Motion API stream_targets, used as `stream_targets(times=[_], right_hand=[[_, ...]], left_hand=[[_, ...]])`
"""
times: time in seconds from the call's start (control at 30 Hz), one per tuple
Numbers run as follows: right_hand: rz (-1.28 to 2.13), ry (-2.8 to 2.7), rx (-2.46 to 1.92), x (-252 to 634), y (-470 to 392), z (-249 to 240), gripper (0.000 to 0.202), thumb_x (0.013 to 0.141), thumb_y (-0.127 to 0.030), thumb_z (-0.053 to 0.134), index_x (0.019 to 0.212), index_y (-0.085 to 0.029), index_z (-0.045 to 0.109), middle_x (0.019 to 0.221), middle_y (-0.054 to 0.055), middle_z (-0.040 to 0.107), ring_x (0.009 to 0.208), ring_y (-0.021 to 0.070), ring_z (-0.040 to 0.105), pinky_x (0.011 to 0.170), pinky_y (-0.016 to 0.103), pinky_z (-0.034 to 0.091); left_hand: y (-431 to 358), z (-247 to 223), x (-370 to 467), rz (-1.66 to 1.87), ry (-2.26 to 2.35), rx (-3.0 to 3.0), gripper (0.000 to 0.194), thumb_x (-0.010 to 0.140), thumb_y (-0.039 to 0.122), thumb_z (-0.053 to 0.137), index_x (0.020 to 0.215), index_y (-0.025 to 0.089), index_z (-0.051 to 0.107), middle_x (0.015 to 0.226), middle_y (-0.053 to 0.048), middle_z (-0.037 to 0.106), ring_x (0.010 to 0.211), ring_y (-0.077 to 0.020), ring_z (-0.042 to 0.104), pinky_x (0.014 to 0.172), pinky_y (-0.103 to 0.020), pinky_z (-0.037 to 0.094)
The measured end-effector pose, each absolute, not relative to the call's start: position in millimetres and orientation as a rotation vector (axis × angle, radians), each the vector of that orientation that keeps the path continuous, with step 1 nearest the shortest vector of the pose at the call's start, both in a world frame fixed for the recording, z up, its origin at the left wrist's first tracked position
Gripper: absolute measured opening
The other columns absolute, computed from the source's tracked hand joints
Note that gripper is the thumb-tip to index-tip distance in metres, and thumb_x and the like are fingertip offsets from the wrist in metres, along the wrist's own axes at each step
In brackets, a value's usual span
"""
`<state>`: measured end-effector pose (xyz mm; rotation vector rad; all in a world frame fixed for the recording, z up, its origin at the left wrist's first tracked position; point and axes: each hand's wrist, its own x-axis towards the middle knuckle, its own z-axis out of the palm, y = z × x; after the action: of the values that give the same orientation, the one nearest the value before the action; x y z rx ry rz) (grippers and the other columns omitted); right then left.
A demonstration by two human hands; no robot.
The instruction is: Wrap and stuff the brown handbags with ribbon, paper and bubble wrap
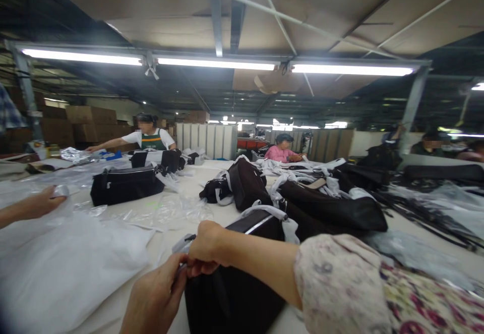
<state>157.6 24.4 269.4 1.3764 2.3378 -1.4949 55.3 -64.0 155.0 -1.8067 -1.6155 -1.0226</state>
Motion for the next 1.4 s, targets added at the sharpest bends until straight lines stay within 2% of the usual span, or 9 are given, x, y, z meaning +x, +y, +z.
stream_targets(times=[0.23,0.6,0.7,0.8,0.87,0.97,1.07,1.27,1.4], right_hand=[[-1.751,2.188,1.312,166,33,285,0.030,0.075,0.000,0.048,0.049,-0.011,0.058,0.043,0.000,0.057,0.034,0.0056,0.047,0.030,0.013,0.031],[-2.686,1.545,1.372,224,20,276,0.006,0.088,-0.014,0.052,0.091,-0.012,0.056,0.096,0.015,0.072,0.039,-0.0011,0.045,0.030,0.006,0.023],[-2.530,1.870,1.345,237,18,263,0.012,0.086,-0.015,0.051,0.098,-0.015,0.054,0.095,0.013,0.073,0.038,0.0002,0.044,0.031,0.009,0.019],[-1.886,2.816,1.089,243,24,246,0.019,0.079,-0.010,0.053,0.096,-0.018,0.058,0.088,0.005,0.072,0.049,0.0069,0.055,0.041,0.016,0.036],[-1.279,3.343,0.844,241,28,238,0.026,0.075,-0.008,0.055,0.096,-0.019,0.063,0.087,0.002,0.070,0.067,0.0138,0.062,0.062,0.025,0.049],[-0.830,3.628,0.560,230,33,234,0.050,0.071,-0.007,0.059,0.119,-0.018,0.060,0.115,0.008,0.065,0.106,0.0229,0.060,0.095,0.037,0.047],[-0.741,3.676,0.417,215,36,234,0.065,0.068,-0.008,0.066,0.131,-0.012,0.053,0.135,0.015,0.055,0.126,0.0269,0.048,0.108,0.041,0.036],[-0.967,3.530,0.449,196,42,226,0.029,0.072,-0.017,0.069,0.101,-0.020,0.069,0.096,0.004,0.072,0.091,0.0224,0.065,0.085,0.035,0.046],[-1.241,3.467,0.346,187,46,219,0.037,0.070,-0.011,0.062,0.106,-0.021,0.062,0.096,0.001,0.073,0.088,0.0189,0.066,0.079,0.029,0.046]], left_hand=[[-62,158,54,-0.939,-1.672,-1.722,0.023,0.095,0.016,0.035,0.083,0.022,0.053,0.052,0.005,0.060,0.041,-0.0161,0.060,0.042,-0.028,0.032],[-65,233,50,-0.698,-2.368,-2.076,0.013,0.084,0.021,0.047,0.080,0.022,0.059,0.077,-0.002,0.068,0.073,-0.0204,0.060,0.064,-0.029,0.033],[-64,237,49,-0.596,-2.375,-2.038,0.015,0.085,0.022,0.045,0.084,0.022,0.060,0.082,-0.004,0.069,0.079,-0.0228,0.061,0.066,-0.030,0.032],[-64,240,47,-0.641,-2.390,-2.039,0.014,0.083,0.020,0.045,0.080,0.021,0.059,0.079,-0.004,0.067,0.077,-0.0206,0.059,0.066,-0.029,0.032],[-64,242,46,-0.689,-2.394,-2.061,0.013,0.082,0.020,0.046,0.077,0.020,0.059,0.076,-0.002,0.065,0.074,-0.0187,0.058,0.064,-0.028,0.032],[-64,244,47,-0.719,-2.371,-2.099,0.011,0.080,0.019,0.048,0.075,0.020,0.058,0.074,-0.001,0.064,0.072,-0.0172,0.056,0.063,-0.027,0.031],[-63,244,45,-0.780,-2.345,-2.161,0.011,0.078,0.020,0.048,0.073,0.019,0.058,0.072,0.000,0.063,0.071,-0.0163,0.054,0.063,-0.026,0.031],[-55,241,35,-0.979,-2.421,-2.315,0.010,0.071,0.024,0.048,0.067,0.018,0.055,0.062,0.004,0.051,0.063,-0.0129,0.046,0.056,-0.025,0.030],[-49,249,35,-0.945,-2.543,-2.400,0.008,0.065,0.024,0.048,0.063,0.018,0.051,0.059,0.005,0.043,0.059,-0.0111,0.039,0.053,-0.025,0.026]])
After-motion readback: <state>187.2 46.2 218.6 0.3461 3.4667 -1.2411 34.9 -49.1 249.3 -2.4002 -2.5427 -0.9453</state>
